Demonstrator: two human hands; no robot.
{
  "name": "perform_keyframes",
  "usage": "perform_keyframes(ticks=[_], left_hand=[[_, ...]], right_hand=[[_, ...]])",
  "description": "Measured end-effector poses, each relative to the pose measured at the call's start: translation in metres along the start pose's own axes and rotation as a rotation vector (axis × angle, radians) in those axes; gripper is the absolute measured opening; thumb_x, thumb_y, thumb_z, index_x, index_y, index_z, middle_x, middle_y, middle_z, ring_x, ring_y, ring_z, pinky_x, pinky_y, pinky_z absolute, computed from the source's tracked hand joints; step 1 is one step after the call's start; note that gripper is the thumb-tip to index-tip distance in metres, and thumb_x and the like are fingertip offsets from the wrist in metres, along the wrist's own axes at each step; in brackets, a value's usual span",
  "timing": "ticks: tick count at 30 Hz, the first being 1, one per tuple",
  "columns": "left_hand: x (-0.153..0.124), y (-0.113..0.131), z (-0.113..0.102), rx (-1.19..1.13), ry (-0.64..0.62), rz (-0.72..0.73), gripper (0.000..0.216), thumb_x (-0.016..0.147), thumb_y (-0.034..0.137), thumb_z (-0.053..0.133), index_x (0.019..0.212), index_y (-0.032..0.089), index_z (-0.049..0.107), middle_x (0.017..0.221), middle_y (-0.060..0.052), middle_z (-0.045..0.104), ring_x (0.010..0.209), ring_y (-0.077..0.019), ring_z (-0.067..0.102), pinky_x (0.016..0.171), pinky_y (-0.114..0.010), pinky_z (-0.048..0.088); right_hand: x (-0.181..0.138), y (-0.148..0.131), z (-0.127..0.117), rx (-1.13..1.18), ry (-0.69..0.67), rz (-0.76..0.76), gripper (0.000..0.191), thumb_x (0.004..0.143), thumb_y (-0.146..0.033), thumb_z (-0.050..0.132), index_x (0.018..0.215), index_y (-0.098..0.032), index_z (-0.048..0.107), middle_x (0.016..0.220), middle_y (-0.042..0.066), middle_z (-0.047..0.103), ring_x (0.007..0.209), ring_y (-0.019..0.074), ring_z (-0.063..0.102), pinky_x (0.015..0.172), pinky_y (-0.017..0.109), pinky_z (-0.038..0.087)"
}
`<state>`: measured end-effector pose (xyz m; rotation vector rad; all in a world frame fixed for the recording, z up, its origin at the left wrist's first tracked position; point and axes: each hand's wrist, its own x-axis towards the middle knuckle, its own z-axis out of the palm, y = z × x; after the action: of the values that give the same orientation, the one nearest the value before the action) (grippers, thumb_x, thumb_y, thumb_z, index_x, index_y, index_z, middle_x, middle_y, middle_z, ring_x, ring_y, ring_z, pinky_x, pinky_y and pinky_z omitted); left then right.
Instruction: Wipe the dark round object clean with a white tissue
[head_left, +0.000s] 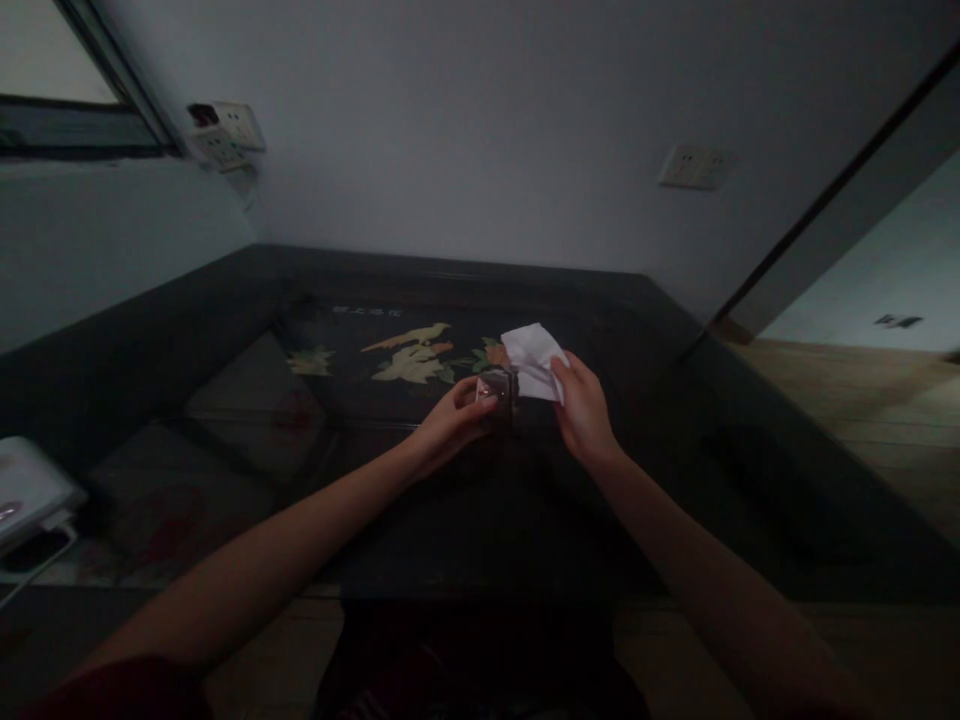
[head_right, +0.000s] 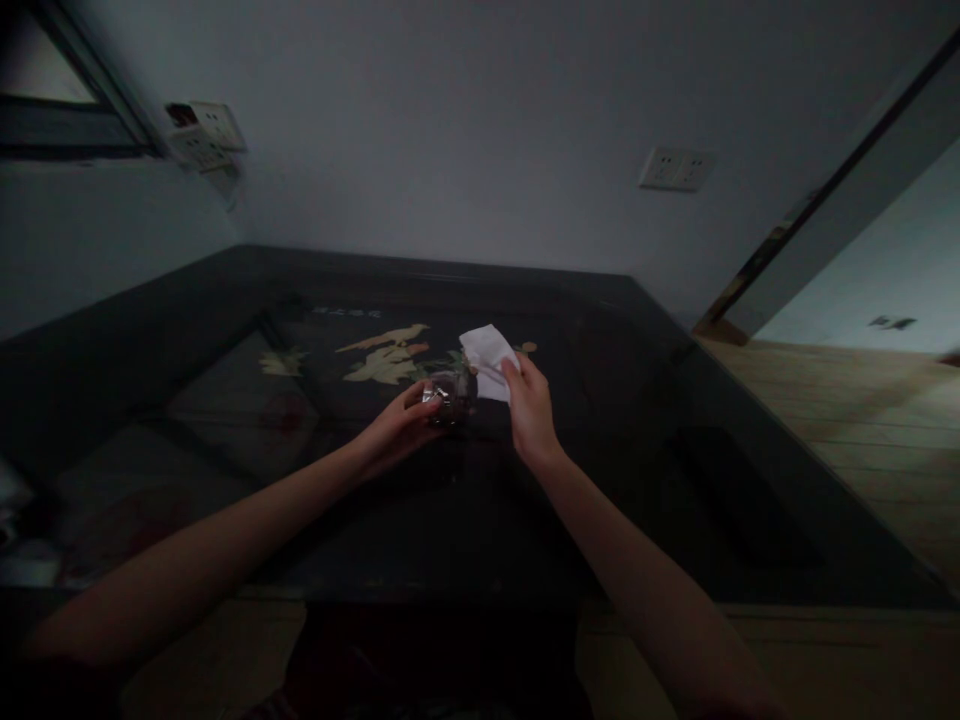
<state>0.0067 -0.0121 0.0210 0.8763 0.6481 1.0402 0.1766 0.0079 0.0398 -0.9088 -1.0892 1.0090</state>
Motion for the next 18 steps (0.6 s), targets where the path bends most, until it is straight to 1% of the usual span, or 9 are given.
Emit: perform_keyframes(ticks=[2, 4, 5, 8, 11, 14, 16, 18], left_hand=[[0.0, -0.001, 0.0, -0.094, -0.079, -0.014, 0.043, 0.075, 0.031, 0.069, 0.114, 0.017, 0.055, 0.112, -0.012, 0.064, 0.096, -0.0251, 0.066, 0.09, -0.041, 0.047], [0.001, -0.004, -0.001, -0.16, -0.116, -0.031, 0.041, 0.08, 0.038, 0.062, 0.114, 0.015, 0.057, 0.109, -0.013, 0.066, 0.092, -0.0257, 0.067, 0.088, -0.041, 0.049], [0.001, -0.005, -0.002, -0.182, -0.117, -0.045, 0.041, 0.082, 0.042, 0.059, 0.112, 0.014, 0.058, 0.107, -0.013, 0.067, 0.09, -0.0259, 0.068, 0.085, -0.04, 0.05], [0.003, -0.007, -0.005, -0.213, -0.116, -0.089, 0.046, 0.085, 0.052, 0.05, 0.106, 0.013, 0.06, 0.096, -0.013, 0.07, 0.079, -0.0247, 0.069, 0.074, -0.036, 0.053], [0.003, -0.007, -0.007, -0.242, -0.13, -0.086, 0.051, 0.085, 0.06, 0.042, 0.107, 0.017, 0.059, 0.085, -0.009, 0.07, 0.067, -0.0216, 0.068, 0.061, -0.032, 0.053], [0.003, -0.007, -0.007, -0.284, -0.131, -0.088, 0.056, 0.084, 0.065, 0.036, 0.109, 0.019, 0.057, 0.077, -0.008, 0.069, 0.057, -0.018, 0.064, 0.049, -0.026, 0.049], [0.003, -0.007, -0.007, -0.312, -0.138, -0.108, 0.059, 0.084, 0.066, 0.034, 0.105, 0.017, 0.059, 0.072, -0.007, 0.067, 0.053, -0.0162, 0.061, 0.045, -0.024, 0.046], [0.003, -0.007, -0.007, -0.36, -0.126, -0.126, 0.058, 0.085, 0.065, 0.033, 0.101, 0.017, 0.061, 0.068, -0.006, 0.066, 0.052, -0.0152, 0.06, 0.045, -0.023, 0.045]], right_hand=[[-0.005, -0.007, -0.001, -0.19, -0.02, -0.194, 0.025, 0.086, -0.033, 0.054, 0.102, -0.017, 0.065, 0.098, 0.006, 0.07, 0.091, 0.0202, 0.065, 0.083, 0.035, 0.051], [-0.011, -0.011, 0.0, -0.344, -0.075, -0.357, 0.029, 0.089, -0.032, 0.05, 0.112, -0.019, 0.063, 0.11, 0.007, 0.067, 0.102, 0.0213, 0.062, 0.091, 0.037, 0.048], [-0.014, -0.012, 0.001, -0.403, -0.115, -0.417, 0.031, 0.091, -0.031, 0.047, 0.117, -0.02, 0.061, 0.115, 0.007, 0.066, 0.107, 0.0216, 0.06, 0.095, 0.038, 0.047], [-0.023, -0.007, 0.004, -0.563, -0.296, -0.565, 0.038, 0.094, -0.026, 0.04, 0.13, -0.022, 0.051, 0.131, 0.006, 0.057, 0.122, 0.0214, 0.051, 0.105, 0.041, 0.04], [-0.026, -0.001, 0.005, -0.708, -0.441, -0.677, 0.045, 0.095, -0.021, 0.034, 0.141, -0.022, 0.038, 0.142, 0.006, 0.045, 0.133, 0.0198, 0.039, 0.111, 0.042, 0.033], [-0.027, 0.001, 0.004, -0.796, -0.506, -0.763, 0.051, 0.096, -0.019, 0.032, 0.146, -0.022, 0.024, 0.149, 0.006, 0.034, 0.138, 0.0186, 0.03, 0.114, 0.042, 0.03], [-0.028, 0.0, 0.004, -0.847, -0.536, -0.803, 0.054, 0.096, -0.019, 0.033, 0.148, -0.022, 0.017, 0.152, 0.006, 0.027, 0.14, 0.0188, 0.024, 0.115, 0.043, 0.028], [-0.028, 0.0, 0.005, -0.902, -0.563, -0.822, 0.056, 0.096, -0.021, 0.034, 0.148, -0.023, 0.012, 0.154, 0.005, 0.02, 0.141, 0.0195, 0.02, 0.115, 0.044, 0.027]])
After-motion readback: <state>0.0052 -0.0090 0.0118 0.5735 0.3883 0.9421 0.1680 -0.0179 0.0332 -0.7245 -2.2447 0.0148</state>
